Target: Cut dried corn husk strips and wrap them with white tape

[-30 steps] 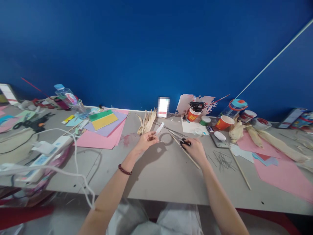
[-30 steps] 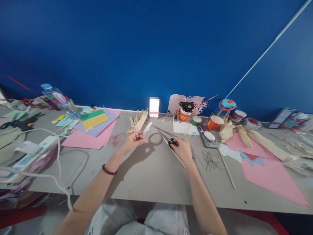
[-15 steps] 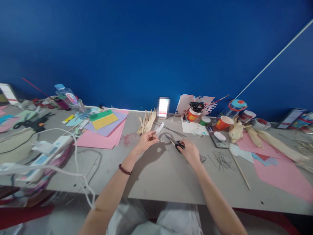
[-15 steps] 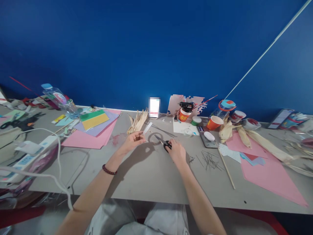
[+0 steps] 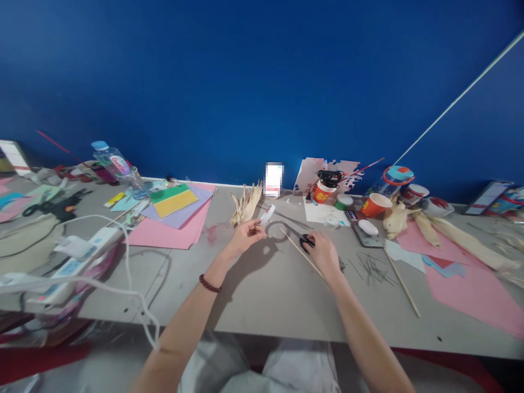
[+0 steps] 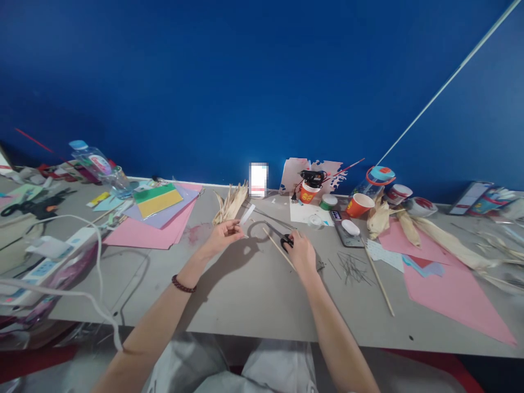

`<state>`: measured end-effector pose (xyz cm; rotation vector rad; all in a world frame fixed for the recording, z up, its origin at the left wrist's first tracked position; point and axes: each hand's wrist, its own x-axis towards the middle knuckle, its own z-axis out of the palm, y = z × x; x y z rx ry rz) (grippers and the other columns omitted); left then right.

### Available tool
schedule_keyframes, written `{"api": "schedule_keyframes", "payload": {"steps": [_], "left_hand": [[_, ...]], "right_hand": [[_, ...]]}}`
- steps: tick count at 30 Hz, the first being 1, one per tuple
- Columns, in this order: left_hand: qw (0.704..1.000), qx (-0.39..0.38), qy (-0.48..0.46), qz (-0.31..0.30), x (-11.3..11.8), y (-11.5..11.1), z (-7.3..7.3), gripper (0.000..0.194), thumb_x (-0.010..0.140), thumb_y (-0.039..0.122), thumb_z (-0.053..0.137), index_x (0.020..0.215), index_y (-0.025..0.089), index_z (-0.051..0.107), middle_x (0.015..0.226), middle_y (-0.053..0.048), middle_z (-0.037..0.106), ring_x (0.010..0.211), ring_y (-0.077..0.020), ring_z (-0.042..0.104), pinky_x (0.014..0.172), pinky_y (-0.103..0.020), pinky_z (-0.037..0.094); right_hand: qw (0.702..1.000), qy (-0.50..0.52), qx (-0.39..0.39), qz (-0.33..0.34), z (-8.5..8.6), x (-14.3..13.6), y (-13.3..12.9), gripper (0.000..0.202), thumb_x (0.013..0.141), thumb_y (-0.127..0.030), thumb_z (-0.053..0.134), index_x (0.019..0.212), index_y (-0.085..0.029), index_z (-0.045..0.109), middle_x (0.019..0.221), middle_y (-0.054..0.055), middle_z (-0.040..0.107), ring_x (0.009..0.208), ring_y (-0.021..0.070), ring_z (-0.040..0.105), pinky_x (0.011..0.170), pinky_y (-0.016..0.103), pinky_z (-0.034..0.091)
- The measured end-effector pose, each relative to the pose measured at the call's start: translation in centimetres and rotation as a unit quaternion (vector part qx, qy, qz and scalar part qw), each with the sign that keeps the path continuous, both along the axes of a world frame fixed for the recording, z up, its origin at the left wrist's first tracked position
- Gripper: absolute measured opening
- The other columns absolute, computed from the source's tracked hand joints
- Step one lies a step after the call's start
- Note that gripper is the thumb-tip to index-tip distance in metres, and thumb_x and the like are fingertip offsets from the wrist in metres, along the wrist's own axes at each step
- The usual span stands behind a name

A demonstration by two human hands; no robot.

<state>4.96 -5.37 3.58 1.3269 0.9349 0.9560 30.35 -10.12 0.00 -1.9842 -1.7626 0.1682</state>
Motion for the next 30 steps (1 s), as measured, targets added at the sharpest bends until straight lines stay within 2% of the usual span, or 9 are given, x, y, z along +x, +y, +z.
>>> {"api": "schedule_keyframes", "payload": {"steps": [5,8,12,15,17,21,24,30], "left_hand": [[1.0,-0.006,-0.006,-0.012,0.1,0.0,-0.4,0.048,0.062,0.026,0.073,0.105,0.011,0.056,0.073,-0.001,0.062,0.069,-0.0114,0.058,0.076,-0.028,0.045],[1.0,-0.009,-0.007,-0.022,0.2,-0.1,-0.5,0.049,0.062,0.026,0.072,0.106,0.012,0.056,0.074,-0.001,0.062,0.07,-0.0114,0.058,0.074,-0.027,0.045],[0.999,-0.014,-0.014,-0.042,0.4,0.0,-0.8,0.05,0.061,0.026,0.074,0.105,0.012,0.057,0.072,-0.001,0.062,0.067,-0.0111,0.058,0.07,-0.026,0.045],[0.998,-0.013,-0.024,-0.051,0.7,0.1,-1.4,0.051,0.06,0.026,0.075,0.106,0.011,0.057,0.071,-0.001,0.062,0.065,-0.0106,0.057,0.068,-0.026,0.044],[0.997,-0.018,-0.036,-0.066,0.9,-0.1,-1.9,0.052,0.059,0.028,0.076,0.105,0.011,0.058,0.069,-0.001,0.061,0.065,-0.0112,0.057,0.068,-0.026,0.044],[0.994,-0.015,-0.034,-0.102,1.7,-0.6,-2.3,0.049,0.062,0.03,0.075,0.105,0.011,0.06,0.068,-0.002,0.061,0.064,-0.0124,0.058,0.067,-0.027,0.044],[0.993,-0.005,-0.025,-0.118,2.1,-1.1,-2.4,0.05,0.064,0.032,0.074,0.106,0.01,0.06,0.068,-0.004,0.062,0.065,-0.0135,0.058,0.068,-0.028,0.044],[0.992,0.013,-0.012,-0.126,2.4,-1.3,-2.6,0.049,0.066,0.037,0.072,0.106,0.011,0.061,0.069,-0.005,0.063,0.065,-0.0147,0.059,0.07,-0.029,0.045]], "right_hand": [[0.999,0.031,-0.012,-0.006,-1.1,0.9,0.5,0.009,0.074,-0.029,0.056,0.073,-0.02,0.058,0.076,0.004,0.062,0.069,0.0183,0.058,0.058,0.026,0.038],[0.999,0.048,-0.004,0.007,-1.4,1.2,0.7,0.013,0.074,-0.03,0.055,0.076,-0.019,0.06,0.075,0.004,0.063,0.07,0.0186,0.059,0.061,0.027,0.04],[0.996,0.07,0.056,0.03,-0.6,0.5,0.7,0.018,0.075,-0.028,0.052,0.086,-0.017,0.062,0.085,0.007,0.064,0.076,0.0192,0.059,0.068,0.03,0.045],[0.985,0.104,0.123,0.061,0.7,-1.1,0.4,0.023,0.081,-0.029,0.048,0.096,-0.017,0.061,0.093,0.009,0.063,0.071,0.0174,0.058,0.069,0.031,0.047],[0.974,0.138,0.156,0.091,1.6,-2.2,0.1,0.026,0.085,-0.03,0.046,0.103,-0.019,0.06,0.101,0.01,0.062,0.078,0.0183,0.06,0.071,0.032,0.049],[0.955,0.162,0.207,0.133,2.5,-4.0,-0.4,0.029,0.085,-0.032,0.048,0.11,-0.022,0.06,0.115,0.01,0.06,0.106,0.0229,0.056,0.089,0.039,0.047],[0.951,0.168,0.214,0.148,2.3,-4.5,-0.4,0.028,0.086,-0.032,0.05,0.11,-0.023,0.061,0.117,0.009,0.061,0.109,0.0226,0.056,0.095,0.041,0.044],[0.951,0.178,0.21,0.14,1.7,-4.7,-0.4,0.024,0.086,-0.034,0.05,0.099,-0.023,0.067,0.114,0.007,0.064,0.108,0.0223,0.059,0.096,0.04,0.044]]}}
